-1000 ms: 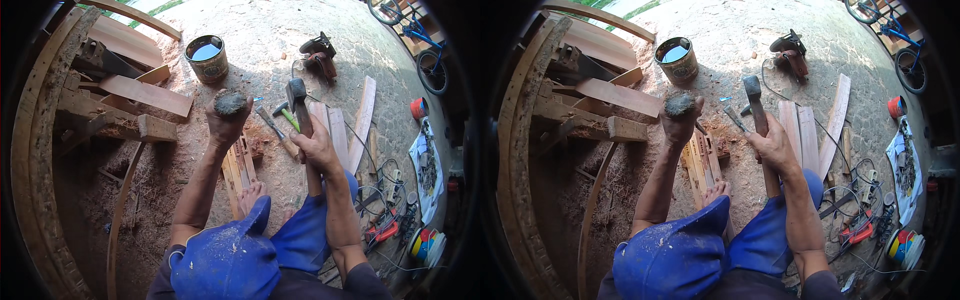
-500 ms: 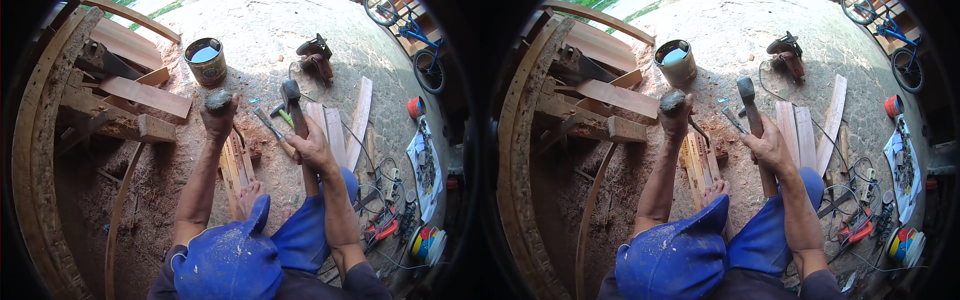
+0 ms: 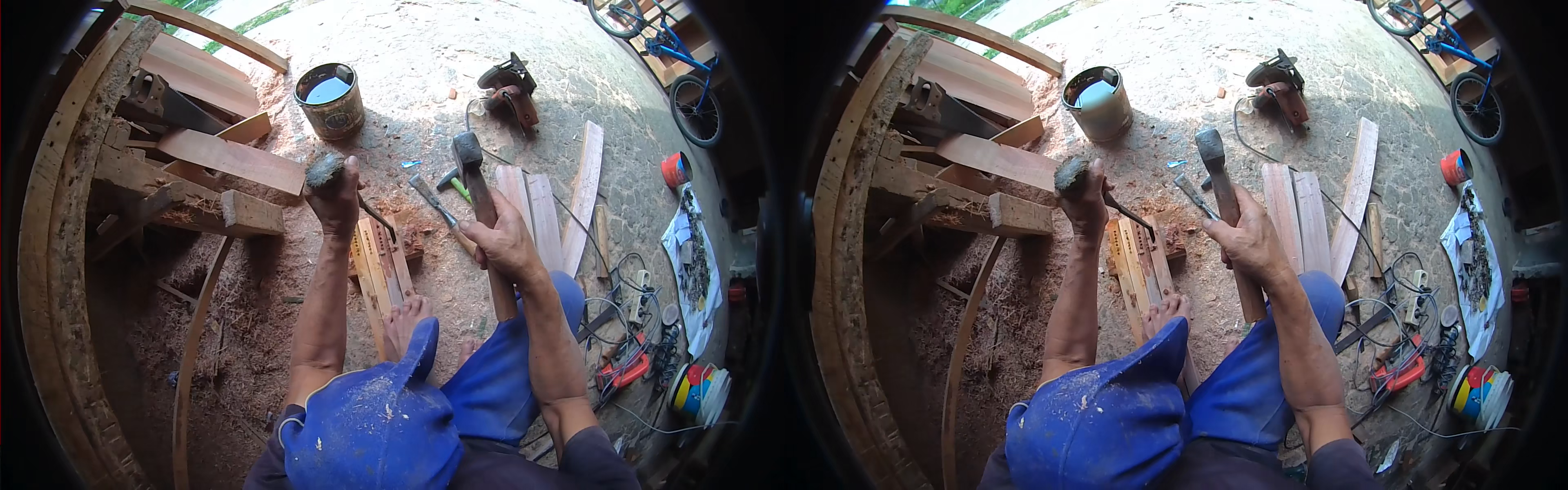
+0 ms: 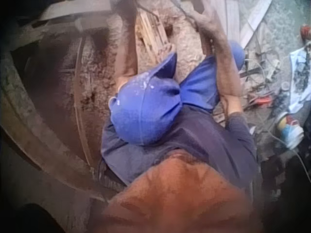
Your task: The person shapes wood by using an axe to strike a metal chisel held against a wood plank. They repeatedly dip the chisel into a bucket of dark liquid and continue striking it into the wood.
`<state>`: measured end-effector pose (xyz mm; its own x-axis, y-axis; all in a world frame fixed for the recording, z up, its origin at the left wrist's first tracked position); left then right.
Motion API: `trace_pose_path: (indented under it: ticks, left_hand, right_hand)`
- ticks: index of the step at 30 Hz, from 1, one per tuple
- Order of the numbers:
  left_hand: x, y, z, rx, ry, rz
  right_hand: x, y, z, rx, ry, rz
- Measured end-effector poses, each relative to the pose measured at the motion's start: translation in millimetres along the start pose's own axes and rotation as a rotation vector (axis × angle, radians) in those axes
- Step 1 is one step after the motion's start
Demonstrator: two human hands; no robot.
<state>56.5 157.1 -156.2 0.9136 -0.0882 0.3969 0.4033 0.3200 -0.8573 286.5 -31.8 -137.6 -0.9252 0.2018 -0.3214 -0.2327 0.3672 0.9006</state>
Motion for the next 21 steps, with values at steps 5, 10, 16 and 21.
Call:
trace_pose_path:
  ticks: [5, 10, 16, 21]
  left_hand:
    - [35.9, 2.6, -10.9, 0.05, 0.323, 0.181]
    - [-24.7, 8.7, 1.6, -0.116, -0.03, -0.116]
    - [-9.8, 11.5, 6.4, -0.021, -0.028, 0.121]
    - [78.7, 16.1, -9.7, 0.045, 0.468, 0.157]
  right_hand:
    - [3.6, 0.4, -2.5, -0.008, 0.027, -0.005]
    - [-0.1, 3.6, -9.0, -0.029, 0.016, -0.001]
    - [0.8, 3.1, -9.8, -0.023, 0.021, -0.011]
    - [2.3, 3.6, -7.9, -0.059, 0.026, 0.014]
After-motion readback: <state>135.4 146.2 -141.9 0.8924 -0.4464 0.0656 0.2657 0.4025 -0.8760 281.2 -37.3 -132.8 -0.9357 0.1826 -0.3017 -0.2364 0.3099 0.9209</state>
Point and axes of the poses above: each hand's wrist, its own z-axis towards the middle knuckle, its own x-axis out of the palm, y = z × x, the point moved 10 cm from there along z, towards the middle knuckle, and after that the axes turned 12 degrees about -z, right-handed, at the moved point
